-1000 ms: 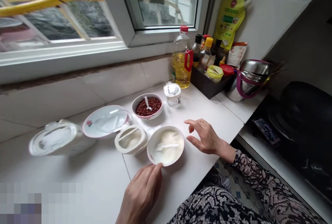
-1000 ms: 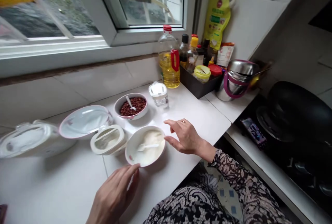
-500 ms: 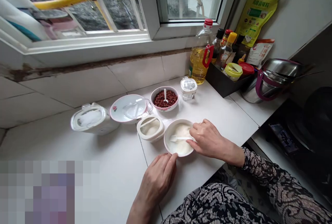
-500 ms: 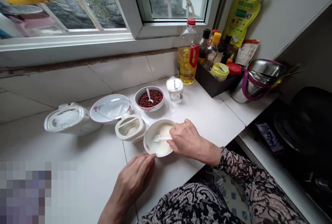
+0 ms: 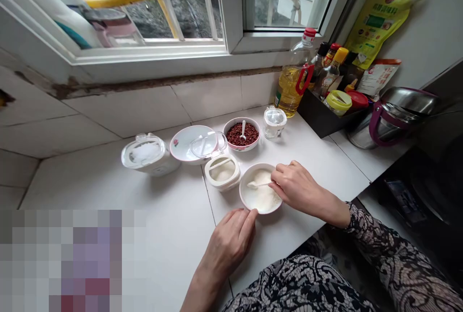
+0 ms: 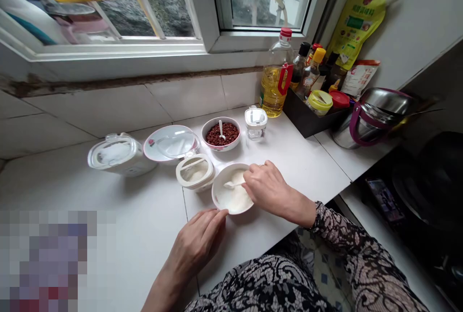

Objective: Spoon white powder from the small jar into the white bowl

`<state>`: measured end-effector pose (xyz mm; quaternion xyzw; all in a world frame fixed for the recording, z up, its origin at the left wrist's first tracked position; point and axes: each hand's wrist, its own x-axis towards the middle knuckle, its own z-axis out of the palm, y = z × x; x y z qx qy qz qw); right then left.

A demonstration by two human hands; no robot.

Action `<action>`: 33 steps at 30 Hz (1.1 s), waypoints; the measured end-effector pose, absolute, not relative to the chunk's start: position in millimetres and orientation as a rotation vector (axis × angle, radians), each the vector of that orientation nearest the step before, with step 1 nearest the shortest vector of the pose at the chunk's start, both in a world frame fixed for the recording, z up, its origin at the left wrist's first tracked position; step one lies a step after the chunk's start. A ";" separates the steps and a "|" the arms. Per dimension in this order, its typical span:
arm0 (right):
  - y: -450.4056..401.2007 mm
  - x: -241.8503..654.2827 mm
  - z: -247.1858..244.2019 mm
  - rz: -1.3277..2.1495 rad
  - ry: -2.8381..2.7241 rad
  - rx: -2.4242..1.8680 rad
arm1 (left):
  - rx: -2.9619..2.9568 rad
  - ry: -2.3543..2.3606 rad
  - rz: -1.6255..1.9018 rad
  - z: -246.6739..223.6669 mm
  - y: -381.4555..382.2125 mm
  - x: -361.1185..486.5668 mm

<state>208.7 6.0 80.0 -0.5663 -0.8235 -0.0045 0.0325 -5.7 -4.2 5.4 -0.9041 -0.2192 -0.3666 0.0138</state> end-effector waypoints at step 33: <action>32.2 213.7 58.5 0.399 -2.126 -1.453 | -2.864 -0.741 -1.124 4.8 -1.0 -7.5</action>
